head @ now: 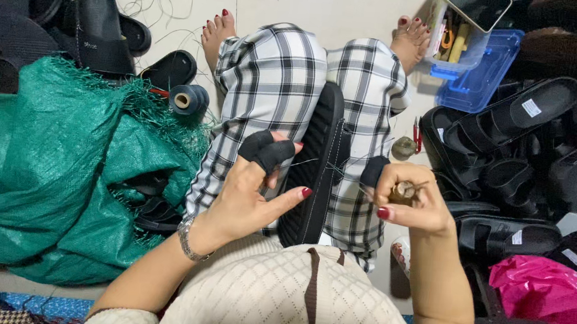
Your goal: The person sits on the floor and sews a black shoe sole using a needle and thread. They hold the shoe with one hand and push the needle through the sole with the other, pulling the thread tight repeatedly.
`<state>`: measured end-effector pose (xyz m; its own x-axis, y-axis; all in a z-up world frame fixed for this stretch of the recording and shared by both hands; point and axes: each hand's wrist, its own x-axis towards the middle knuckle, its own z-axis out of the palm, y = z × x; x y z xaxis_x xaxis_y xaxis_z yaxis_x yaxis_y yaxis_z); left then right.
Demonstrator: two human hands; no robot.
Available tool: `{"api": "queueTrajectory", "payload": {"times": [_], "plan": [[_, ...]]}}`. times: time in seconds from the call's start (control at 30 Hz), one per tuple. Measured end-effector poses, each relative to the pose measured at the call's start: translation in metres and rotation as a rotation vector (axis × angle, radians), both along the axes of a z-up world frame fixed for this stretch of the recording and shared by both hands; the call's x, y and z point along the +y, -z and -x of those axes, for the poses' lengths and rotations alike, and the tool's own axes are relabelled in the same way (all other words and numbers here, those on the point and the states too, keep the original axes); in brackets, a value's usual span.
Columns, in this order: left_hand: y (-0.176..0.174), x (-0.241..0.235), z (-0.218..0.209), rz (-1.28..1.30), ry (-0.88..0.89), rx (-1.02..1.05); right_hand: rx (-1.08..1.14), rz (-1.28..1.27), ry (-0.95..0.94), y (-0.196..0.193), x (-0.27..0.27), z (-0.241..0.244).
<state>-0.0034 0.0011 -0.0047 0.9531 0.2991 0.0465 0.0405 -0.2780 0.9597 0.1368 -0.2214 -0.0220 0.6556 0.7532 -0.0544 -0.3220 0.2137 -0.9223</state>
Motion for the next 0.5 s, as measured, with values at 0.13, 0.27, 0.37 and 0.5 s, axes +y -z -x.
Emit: {"api": "queueTrajectory", "payload": {"times": [0.13,0.27,0.37,0.5], "plan": [[0.007,0.001,-0.001,0.008,0.026,-0.019,-0.411,0.506,0.433,0.016,0.008,-0.005],[0.009,0.003,-0.002,-0.008,0.022,-0.022,-0.679,0.594,0.465,-0.012,0.012,-0.010],[0.023,-0.001,0.009,0.002,-0.025,-0.040,-1.096,0.799,0.196,-0.032,0.007,0.009],[0.012,0.006,0.004,0.003,-0.186,-0.031,-1.295,0.943,0.233,-0.014,0.005,0.021]]}}
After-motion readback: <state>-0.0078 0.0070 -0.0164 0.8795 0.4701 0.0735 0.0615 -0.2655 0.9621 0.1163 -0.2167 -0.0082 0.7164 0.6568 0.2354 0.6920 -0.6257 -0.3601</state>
